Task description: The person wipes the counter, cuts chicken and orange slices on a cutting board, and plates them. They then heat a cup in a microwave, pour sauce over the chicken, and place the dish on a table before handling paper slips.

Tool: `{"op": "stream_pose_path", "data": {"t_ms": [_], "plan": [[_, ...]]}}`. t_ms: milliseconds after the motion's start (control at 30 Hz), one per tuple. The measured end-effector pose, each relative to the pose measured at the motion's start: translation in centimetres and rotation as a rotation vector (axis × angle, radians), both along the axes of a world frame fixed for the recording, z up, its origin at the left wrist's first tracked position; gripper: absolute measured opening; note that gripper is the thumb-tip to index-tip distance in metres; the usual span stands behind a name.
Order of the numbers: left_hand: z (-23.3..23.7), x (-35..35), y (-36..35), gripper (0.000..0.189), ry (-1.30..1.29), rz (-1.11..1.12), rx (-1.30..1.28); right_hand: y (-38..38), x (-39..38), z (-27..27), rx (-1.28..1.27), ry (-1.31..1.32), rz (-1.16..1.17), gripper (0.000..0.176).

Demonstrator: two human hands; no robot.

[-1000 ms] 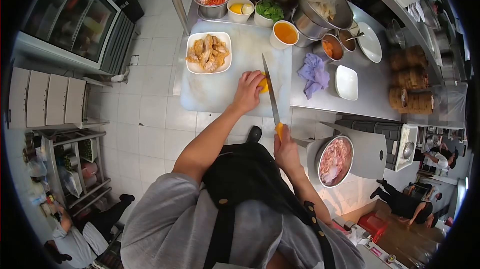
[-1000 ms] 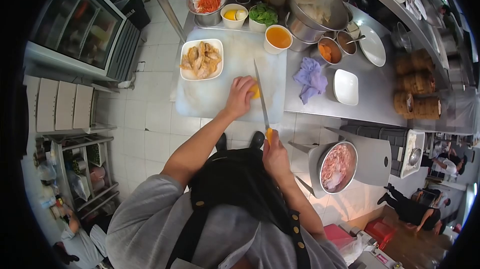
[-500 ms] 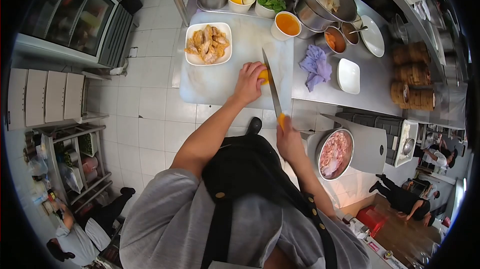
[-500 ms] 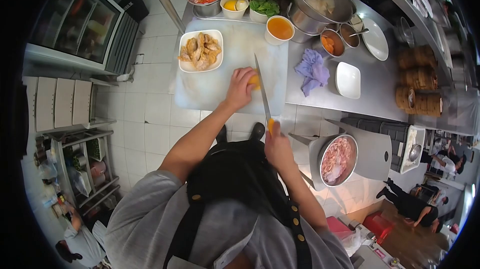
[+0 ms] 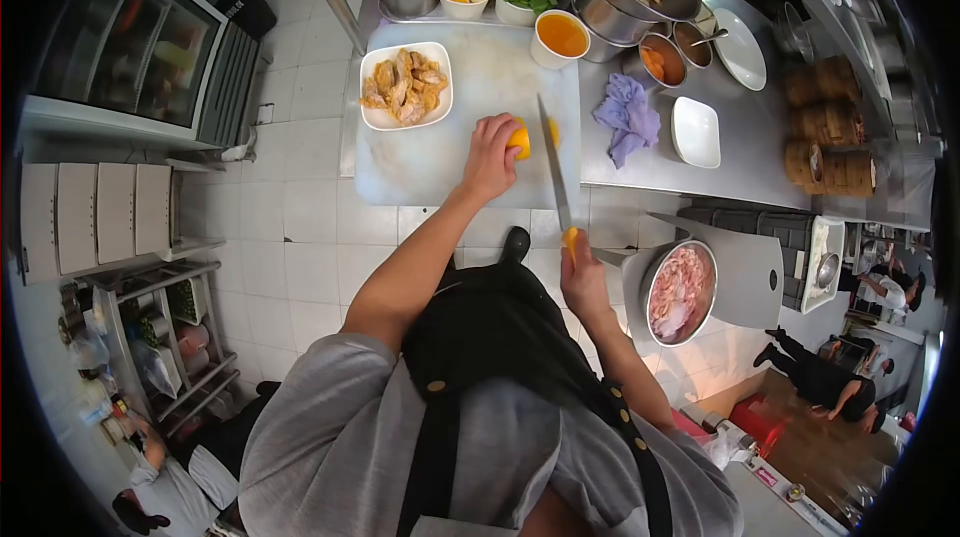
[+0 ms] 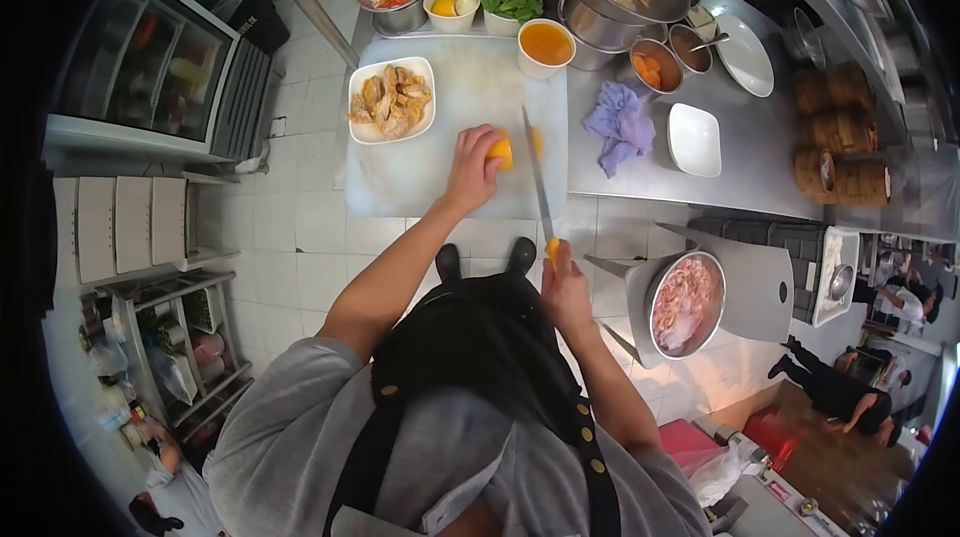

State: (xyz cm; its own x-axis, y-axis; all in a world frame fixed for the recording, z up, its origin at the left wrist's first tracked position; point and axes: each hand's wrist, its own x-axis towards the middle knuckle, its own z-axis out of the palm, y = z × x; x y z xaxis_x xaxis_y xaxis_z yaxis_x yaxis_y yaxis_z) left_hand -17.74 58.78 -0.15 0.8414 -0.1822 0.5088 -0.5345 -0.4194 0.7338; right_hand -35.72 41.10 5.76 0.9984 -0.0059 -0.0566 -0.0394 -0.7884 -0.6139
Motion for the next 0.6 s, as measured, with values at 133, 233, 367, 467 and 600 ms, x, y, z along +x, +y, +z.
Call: {"op": "stream_pose_path", "data": {"t_ms": [133, 233, 367, 467, 600], "plan": [[0.2, -0.2, 0.0, 0.039, 0.005, 0.004, 0.009, 1.2, 1.1, 3.0, -0.003, -0.03, -0.044, 0.04], [0.2, -0.2, 0.0, 0.04, 0.004, 0.015, 0.011, 2.2, 1.6, 3.2, 0.014, 0.007, -0.03, 0.04], [0.5, -0.3, 0.0, 0.039, 0.016, 0.016, 0.002, 2.9, 1.7, 3.0, 0.031, -0.064, 0.011, 0.04], [0.5, -0.3, 0.0, 0.039, 0.018, 0.017, 0.016, 2.9, 1.6, 3.2, 0.027, -0.043, 0.016, 0.04], [0.4, -0.3, 0.0, 0.038, 0.025, 0.023, 0.021, 3.1, 1.4, 3.4, 0.008, -0.043, 0.019, 0.04]]}}
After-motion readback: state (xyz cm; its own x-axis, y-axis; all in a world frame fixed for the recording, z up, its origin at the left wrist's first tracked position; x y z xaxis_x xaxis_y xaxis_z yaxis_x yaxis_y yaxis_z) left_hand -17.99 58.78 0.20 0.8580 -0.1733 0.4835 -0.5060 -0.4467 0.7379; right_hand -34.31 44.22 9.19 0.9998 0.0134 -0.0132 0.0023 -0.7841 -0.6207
